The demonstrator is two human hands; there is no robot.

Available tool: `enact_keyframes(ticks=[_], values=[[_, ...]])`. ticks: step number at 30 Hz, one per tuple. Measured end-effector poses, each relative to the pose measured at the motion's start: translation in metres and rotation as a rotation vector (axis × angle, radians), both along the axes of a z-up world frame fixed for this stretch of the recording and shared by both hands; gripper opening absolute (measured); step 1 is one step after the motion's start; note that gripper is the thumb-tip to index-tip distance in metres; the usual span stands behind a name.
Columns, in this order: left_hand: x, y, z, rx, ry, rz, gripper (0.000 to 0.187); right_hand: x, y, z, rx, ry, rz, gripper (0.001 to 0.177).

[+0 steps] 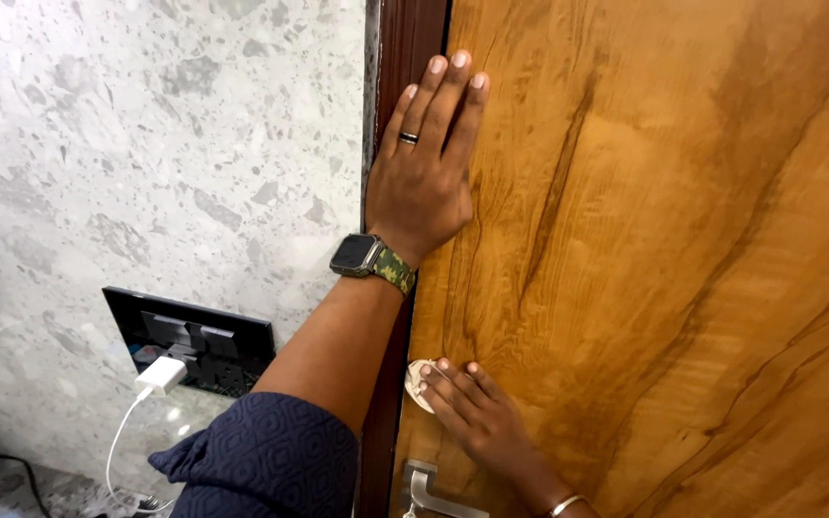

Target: Wiping down a wooden door and a tiled wall with a cloth.

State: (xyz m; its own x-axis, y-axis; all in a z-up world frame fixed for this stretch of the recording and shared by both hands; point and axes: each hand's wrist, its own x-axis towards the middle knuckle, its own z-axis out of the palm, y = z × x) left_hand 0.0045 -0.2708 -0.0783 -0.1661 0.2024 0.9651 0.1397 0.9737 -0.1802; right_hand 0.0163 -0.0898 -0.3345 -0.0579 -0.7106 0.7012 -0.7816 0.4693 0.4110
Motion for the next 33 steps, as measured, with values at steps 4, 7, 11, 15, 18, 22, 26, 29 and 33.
enact_keyframes(ticks=[4, 7, 11, 15, 18, 22, 26, 29, 33], values=[[-0.002, -0.001, -0.001, -0.009, 0.008, -0.006, 0.073, -0.013, 0.006, 0.023, -0.171, 0.049, -0.029, 0.059], [0.0, 0.0, 0.001, -0.006, -0.006, 0.008, 0.073, -0.036, 0.015, 0.042, -0.401, 0.197, -0.166, 0.043], [-0.002, -0.001, 0.001, -0.013, 0.011, 0.005, 0.075, -0.023, 0.008, 0.056, -0.508, 0.189, -0.179, 0.038], [0.006, 0.001, 0.002, 0.001, 0.064, -0.092, 0.069, -0.013, 0.006, 0.009, -0.275, 0.07, -0.062, 0.046], [0.007, 0.001, 0.001, -0.002, 0.089, -0.121, 0.067, 0.005, 0.021, 0.001, -0.114, 0.0, -0.038, 0.045], [0.005, 0.001, 0.001, -0.006, 0.084, -0.111, 0.068, -0.02, 0.049, -0.025, -0.22, 0.1, -0.115, 0.051], [0.004, 0.0, 0.002, -0.013, 0.053, -0.099, 0.072, -0.017, 0.074, 0.018, -0.401, 0.14, -0.183, 0.028], [0.002, 0.0, 0.0, -0.008, 0.058, -0.095, 0.071, -0.007, 0.077, 0.05, -0.556, 0.176, -0.256, 0.042], [0.0, 0.0, 0.0, -0.004, 0.044, -0.085, 0.073, -0.005, 0.072, 0.06, -0.679, 0.135, -0.203, 0.041]])
